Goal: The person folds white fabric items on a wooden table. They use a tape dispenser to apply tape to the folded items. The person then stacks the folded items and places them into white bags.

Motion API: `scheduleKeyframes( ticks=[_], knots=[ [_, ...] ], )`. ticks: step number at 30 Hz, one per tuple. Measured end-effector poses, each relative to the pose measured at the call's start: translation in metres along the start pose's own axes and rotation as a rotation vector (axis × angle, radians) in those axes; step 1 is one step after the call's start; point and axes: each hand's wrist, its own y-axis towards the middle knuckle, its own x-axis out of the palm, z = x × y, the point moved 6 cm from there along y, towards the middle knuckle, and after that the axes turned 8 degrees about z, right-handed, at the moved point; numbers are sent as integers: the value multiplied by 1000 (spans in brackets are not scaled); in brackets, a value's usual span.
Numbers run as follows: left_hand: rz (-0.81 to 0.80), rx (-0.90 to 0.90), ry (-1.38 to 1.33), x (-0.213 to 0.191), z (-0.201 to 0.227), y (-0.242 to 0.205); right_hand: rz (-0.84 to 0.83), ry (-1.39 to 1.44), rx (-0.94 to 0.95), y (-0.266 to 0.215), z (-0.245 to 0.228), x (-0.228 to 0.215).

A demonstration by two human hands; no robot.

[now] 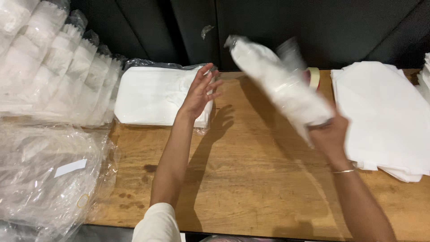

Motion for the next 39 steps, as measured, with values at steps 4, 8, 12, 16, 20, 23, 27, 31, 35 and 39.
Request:
scheduleKeyframes(
  ticks=[4, 8, 12, 16, 20, 23, 27, 31, 35, 39],
  knots=[
    [238, -58, 164, -35, -4, 13, 0, 99, 353, 34, -42, -24],
    [139, 27, 289, -53, 19, 10, 35, 481, 715, 26, -21, -16],
    [-17, 214, 256, -66, 49, 5, -152, 771, 849, 16, -30, 36],
    [155, 125, 325, -132, 72, -4, -263, 844, 1095, 0, 3, 104],
    [347, 36, 433, -188, 95, -13, -399, 855, 1340, -10, -12, 177],
    [475, -40, 527, -226, 109, -17, -481, 897, 1420, -15, -18, 229],
    [612, -133, 689, -290, 109, 1, -534, 947, 1481, -26, -7, 291],
    [659, -251, 862, -269, 112, -5, -559, 870, 1511, -38, 3, 326],
    [683, -360, 1073, -288, 80, 2, -484, 746, 1378, -32, -6, 320],
    [723, -277, 1007, -294, 73, 15, -365, 557, 930, -3, -41, 296]
  ],
)
